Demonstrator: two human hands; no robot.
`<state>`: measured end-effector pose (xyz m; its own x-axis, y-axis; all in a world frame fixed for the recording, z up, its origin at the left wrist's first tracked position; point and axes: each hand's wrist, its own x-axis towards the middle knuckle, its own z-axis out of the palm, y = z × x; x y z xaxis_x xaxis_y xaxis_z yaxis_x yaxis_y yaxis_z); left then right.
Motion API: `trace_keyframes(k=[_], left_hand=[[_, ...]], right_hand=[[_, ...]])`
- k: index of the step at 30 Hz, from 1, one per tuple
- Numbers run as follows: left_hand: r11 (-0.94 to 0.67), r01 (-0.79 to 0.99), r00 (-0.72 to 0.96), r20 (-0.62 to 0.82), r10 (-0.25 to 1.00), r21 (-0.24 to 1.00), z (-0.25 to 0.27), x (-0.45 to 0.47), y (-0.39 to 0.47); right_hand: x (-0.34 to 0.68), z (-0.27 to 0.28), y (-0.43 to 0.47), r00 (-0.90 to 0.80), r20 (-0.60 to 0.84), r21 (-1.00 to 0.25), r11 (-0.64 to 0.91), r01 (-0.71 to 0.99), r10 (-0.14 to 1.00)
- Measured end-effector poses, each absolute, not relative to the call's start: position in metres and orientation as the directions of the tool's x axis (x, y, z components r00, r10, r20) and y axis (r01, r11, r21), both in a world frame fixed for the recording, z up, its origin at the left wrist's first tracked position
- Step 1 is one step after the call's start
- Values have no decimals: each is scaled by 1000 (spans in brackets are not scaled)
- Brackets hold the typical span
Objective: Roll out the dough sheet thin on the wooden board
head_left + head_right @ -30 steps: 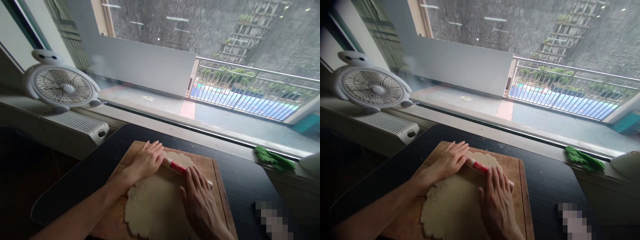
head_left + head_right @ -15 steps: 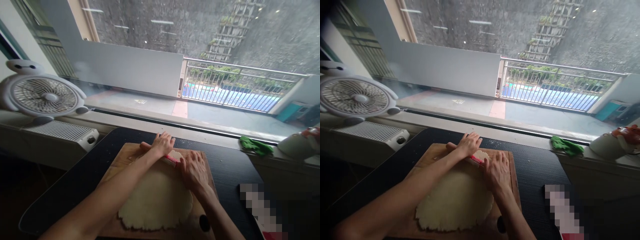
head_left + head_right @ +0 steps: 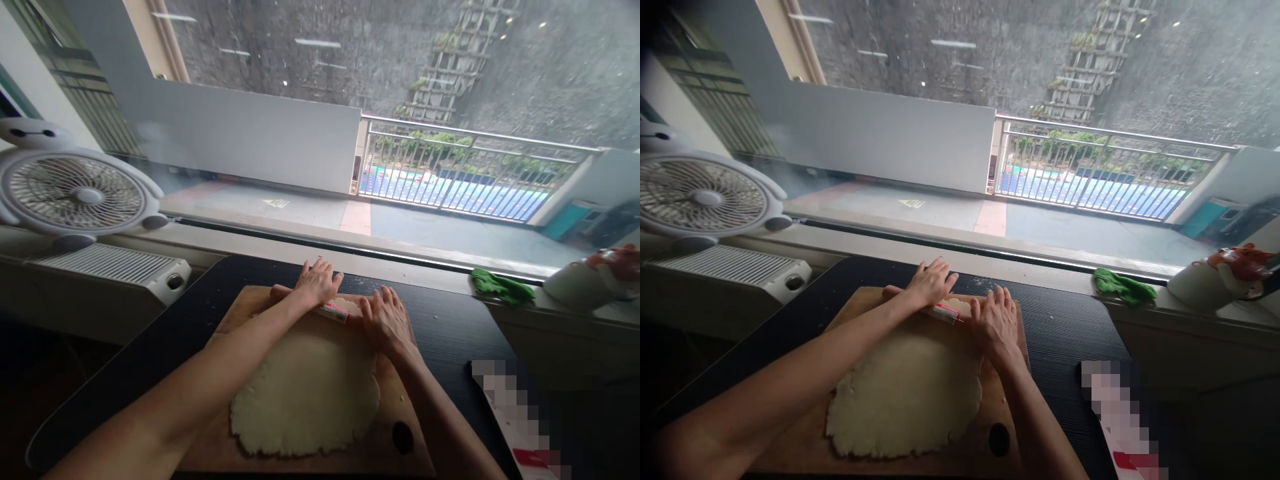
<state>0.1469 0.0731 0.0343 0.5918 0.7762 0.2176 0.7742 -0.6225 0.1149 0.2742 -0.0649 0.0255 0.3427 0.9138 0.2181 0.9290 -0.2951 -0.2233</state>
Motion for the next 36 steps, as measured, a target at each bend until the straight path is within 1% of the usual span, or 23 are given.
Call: trace_keyframes(k=[2,5,7,8,10,13,15,16,18,21,23,25,28,31,33,36], left_hand=[[-671,734,636,235,735,111,33,134,62],[-786,613,748,263,610,78,25,91,25],[-822,567,783,274,558,53,22,71,6],[-824,564,785,280,553,45,23,67,4],[-812,583,769,297,566,39,25,76,14],[-746,663,695,321,644,61,32,107,52],[-685,723,632,311,710,93,36,121,69],[-664,740,614,296,732,106,36,122,70],[-683,722,641,266,720,111,31,110,58],[-784,615,744,264,613,85,21,80,21],[-807,587,763,283,581,72,18,71,10],[-779,622,734,291,614,78,21,79,21],[-680,724,644,239,727,116,29,106,64],[-596,789,578,152,802,149,35,118,86],[-627,763,612,140,779,156,33,108,73],[-748,650,718,214,663,134,23,85,35]], right_hand=[[265,24,-82,290,241,-229,-237,944,926],[245,16,-125,104,296,-218,-39,975,949],[239,14,-137,39,303,-218,30,975,952],[240,15,-134,45,302,-220,24,975,952],[249,18,-107,122,288,-227,-57,972,950],[268,26,-50,285,216,-246,-230,942,934],[275,31,-29,340,174,-255,-291,922,924],[275,32,-28,344,165,-254,-297,920,924],[269,28,-46,289,184,-235,-243,941,939],[257,20,-88,111,238,-195,-64,979,965],[255,19,-96,56,256,-183,-8,983,965],[261,22,-75,114,230,-201,-68,977,966],[275,29,-18,228,178,-231,-184,955,957],[282,33,8,237,189,-226,-193,955,953],[278,29,-9,206,191,-216,-163,963,960],[269,18,-53,80,219,-178,-41,983,972]])
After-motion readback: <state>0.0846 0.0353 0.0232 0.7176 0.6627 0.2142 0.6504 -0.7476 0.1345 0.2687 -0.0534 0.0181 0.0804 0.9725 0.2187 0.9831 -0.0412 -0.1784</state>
